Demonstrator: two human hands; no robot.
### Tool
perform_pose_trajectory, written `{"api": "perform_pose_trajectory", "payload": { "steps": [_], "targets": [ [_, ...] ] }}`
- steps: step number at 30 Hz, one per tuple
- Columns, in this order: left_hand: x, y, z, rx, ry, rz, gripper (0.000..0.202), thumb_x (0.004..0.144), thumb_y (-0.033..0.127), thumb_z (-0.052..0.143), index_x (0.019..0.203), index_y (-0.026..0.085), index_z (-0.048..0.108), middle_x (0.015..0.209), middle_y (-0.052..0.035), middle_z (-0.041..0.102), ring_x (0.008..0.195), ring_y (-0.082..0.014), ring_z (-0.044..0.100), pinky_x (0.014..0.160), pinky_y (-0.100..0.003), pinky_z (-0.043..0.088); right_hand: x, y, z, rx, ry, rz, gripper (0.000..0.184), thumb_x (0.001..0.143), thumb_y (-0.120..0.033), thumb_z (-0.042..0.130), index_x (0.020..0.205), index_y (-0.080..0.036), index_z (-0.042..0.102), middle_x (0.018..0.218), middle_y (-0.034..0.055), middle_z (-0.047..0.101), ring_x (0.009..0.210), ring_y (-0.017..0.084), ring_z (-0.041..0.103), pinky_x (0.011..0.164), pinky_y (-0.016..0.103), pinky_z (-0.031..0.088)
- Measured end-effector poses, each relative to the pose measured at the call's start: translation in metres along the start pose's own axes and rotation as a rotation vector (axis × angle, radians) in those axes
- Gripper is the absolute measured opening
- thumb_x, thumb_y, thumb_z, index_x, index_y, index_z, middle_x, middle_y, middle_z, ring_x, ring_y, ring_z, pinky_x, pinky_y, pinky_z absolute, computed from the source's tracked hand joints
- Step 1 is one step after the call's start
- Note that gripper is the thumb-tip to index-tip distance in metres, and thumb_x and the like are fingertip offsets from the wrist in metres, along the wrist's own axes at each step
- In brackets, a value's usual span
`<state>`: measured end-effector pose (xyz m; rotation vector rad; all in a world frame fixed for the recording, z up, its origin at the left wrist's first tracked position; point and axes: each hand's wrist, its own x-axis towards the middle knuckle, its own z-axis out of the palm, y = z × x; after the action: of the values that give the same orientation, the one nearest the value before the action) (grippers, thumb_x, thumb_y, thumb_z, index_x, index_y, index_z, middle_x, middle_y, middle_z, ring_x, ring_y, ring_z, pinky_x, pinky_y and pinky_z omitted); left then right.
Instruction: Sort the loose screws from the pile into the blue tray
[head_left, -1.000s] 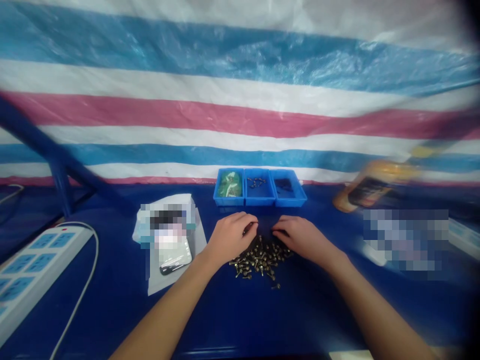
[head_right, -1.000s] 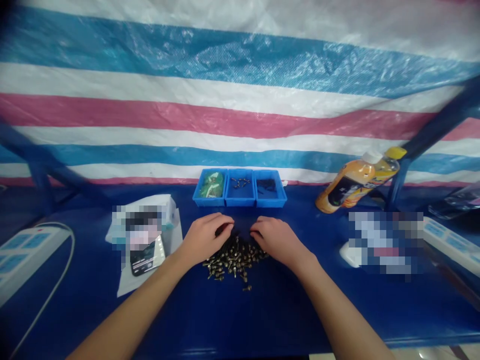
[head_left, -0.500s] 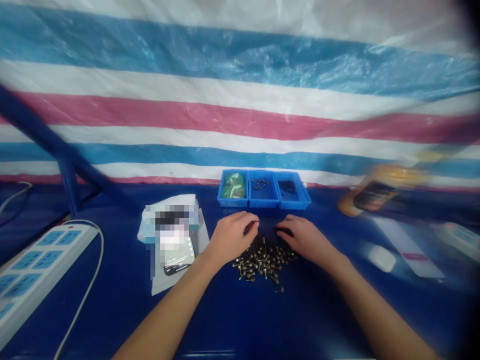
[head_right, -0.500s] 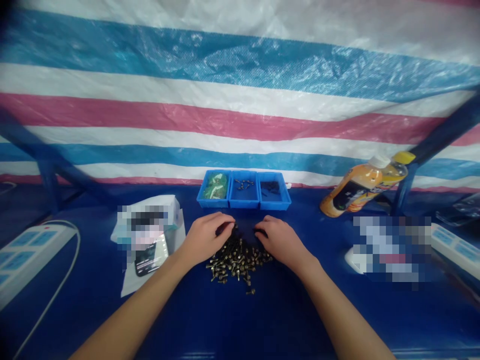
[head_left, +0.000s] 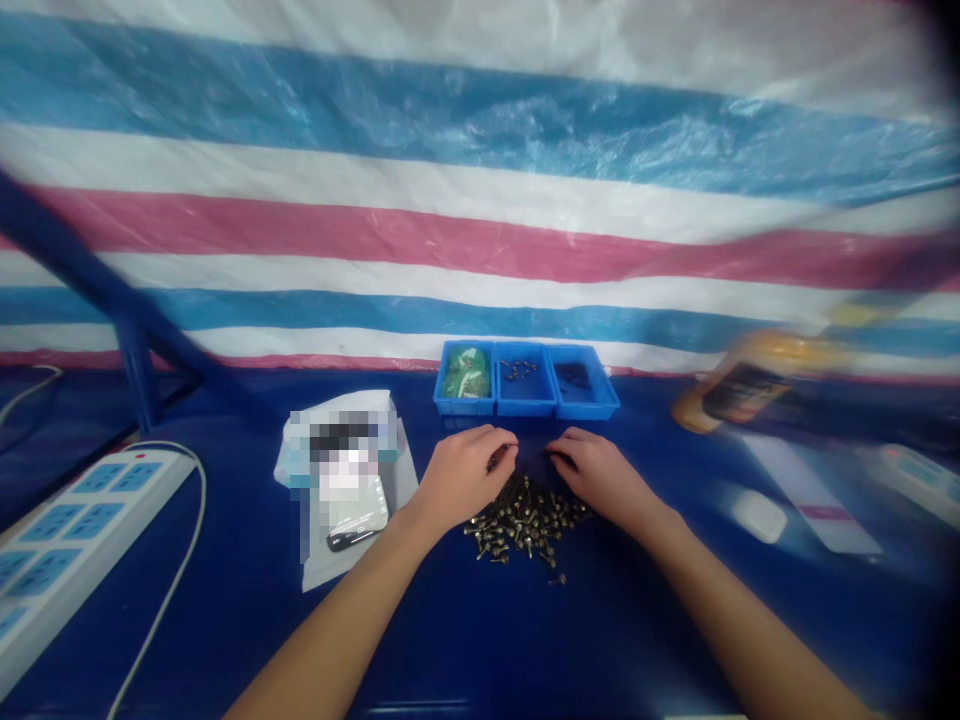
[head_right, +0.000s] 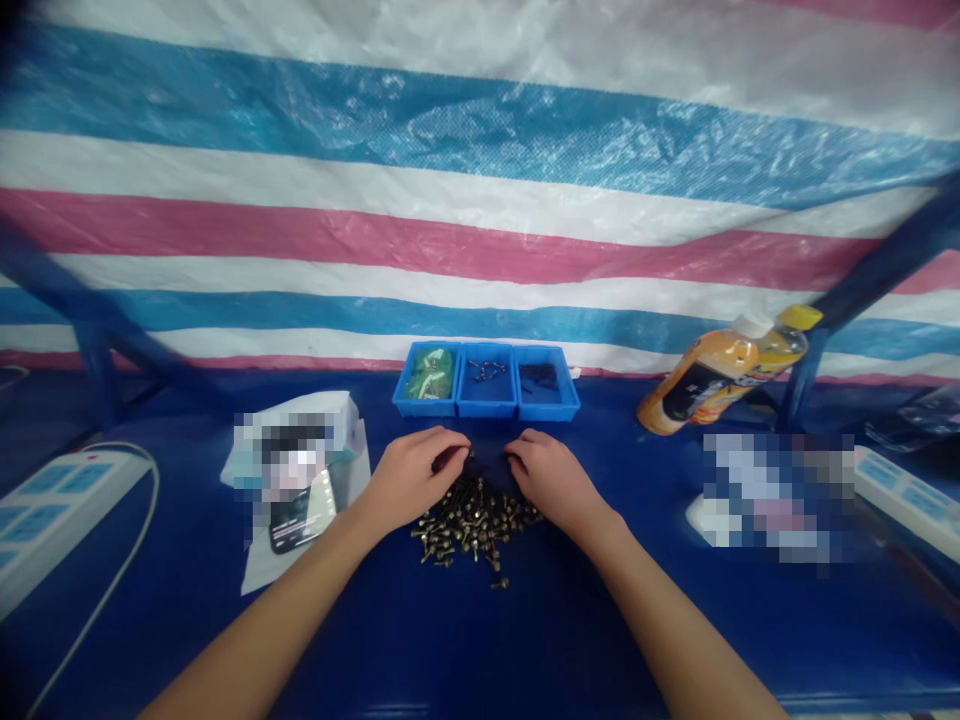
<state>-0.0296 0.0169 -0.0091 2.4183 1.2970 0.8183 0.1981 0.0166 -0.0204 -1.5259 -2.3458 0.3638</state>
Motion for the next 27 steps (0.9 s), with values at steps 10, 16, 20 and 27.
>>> {"api": "perform_pose_trajectory", "payload": {
  "steps": [10,16,20,27],
  "targets": [
    [0.000,0.000,-0.002,0.016,0.021,0.019,0.019,0.095,0.023,0.049,0.098,0.023,0.067,0.081,0.0001,0.065,0.074,-0.0144,0.061,0.069,-0.027,0.046,0.000,0.001,0.004,0.071,0.058,-0.060,0.024,0.094,-0.017,0.052,0.105,-0.021,0.072,0.099,0.0062,0.068,0.089,0.019,0.065,0.082,0.031,0.050],
    [0.000,0.000,-0.002,0.012,0.028,0.029,0.019,0.095,0.023,0.049,0.098,0.023,0.067,0.082,-0.0003,0.066,0.073,-0.0142,0.062,0.068,-0.027,0.046,0.001,0.001,0.004,0.144,0.084,-0.057,0.023,0.094,-0.018,0.053,0.104,-0.021,0.073,0.100,0.0066,0.069,0.088,0.019,0.066,0.081,0.031,0.052],
    [0.000,0.001,-0.002,0.015,0.029,0.025,0.018,0.095,0.023,0.049,0.098,0.023,0.067,0.083,0.0000,0.067,0.073,-0.0140,0.062,0.068,-0.026,0.045,0.000,0.001,0.003,0.174,0.113,-0.072,0.023,0.093,-0.018,0.054,0.105,-0.021,0.073,0.100,0.0064,0.069,0.089,0.019,0.066,0.083,0.031,0.052],
    [0.000,0.001,-0.001,0.005,0.026,0.040,0.019,0.096,0.026,0.048,0.099,0.023,0.067,0.082,-0.0010,0.066,0.072,-0.0141,0.061,0.068,-0.026,0.046,-0.001,-0.009,-0.004,0.316,0.198,-0.079,0.020,0.092,-0.022,0.057,0.104,-0.023,0.074,0.101,0.0057,0.070,0.089,0.018,0.067,0.083,0.031,0.054]
  ]
}}
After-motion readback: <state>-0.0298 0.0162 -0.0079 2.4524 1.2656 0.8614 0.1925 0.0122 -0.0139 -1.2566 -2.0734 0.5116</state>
